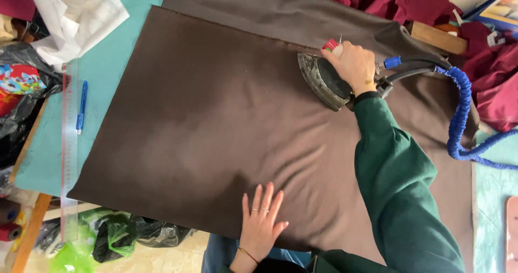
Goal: Ironing a large piece of brown fabric on a work table, smoothing and repositioning it as needed.
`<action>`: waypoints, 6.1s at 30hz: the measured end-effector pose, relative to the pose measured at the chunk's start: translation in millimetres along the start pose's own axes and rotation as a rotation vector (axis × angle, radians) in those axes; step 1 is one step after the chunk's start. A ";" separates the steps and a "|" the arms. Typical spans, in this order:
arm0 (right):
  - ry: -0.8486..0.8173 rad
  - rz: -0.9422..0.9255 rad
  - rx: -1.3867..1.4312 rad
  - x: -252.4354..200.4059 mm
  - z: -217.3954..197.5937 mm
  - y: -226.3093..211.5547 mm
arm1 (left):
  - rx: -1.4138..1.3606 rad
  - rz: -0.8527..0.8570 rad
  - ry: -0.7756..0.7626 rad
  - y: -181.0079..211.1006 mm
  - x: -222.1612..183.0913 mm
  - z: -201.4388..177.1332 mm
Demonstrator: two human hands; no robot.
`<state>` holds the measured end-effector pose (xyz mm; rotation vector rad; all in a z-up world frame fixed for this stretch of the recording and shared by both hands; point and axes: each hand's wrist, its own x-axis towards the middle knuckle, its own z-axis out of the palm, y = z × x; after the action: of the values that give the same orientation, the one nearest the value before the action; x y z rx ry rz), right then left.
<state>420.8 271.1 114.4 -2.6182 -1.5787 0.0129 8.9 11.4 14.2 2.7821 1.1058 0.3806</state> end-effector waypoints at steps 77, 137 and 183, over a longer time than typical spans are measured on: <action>0.004 -0.138 -0.047 -182.0 -1.7 -69.7 | -0.489 0.255 -0.710 25.8 -16.1 -0.5; 0.184 -0.301 -0.083 -61.2 41.6 -149.7 | 0.090 -0.408 0.041 -140.9 38.8 15.1; 0.109 -0.342 -0.039 -110.3 24.9 -189.0 | -0.157 -0.055 -0.261 -18.2 -13.7 13.1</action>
<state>201.1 263.1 100.0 -2.2937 -1.9782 -0.1806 -9.0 14.9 -4.7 2.5677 1.0390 0.0901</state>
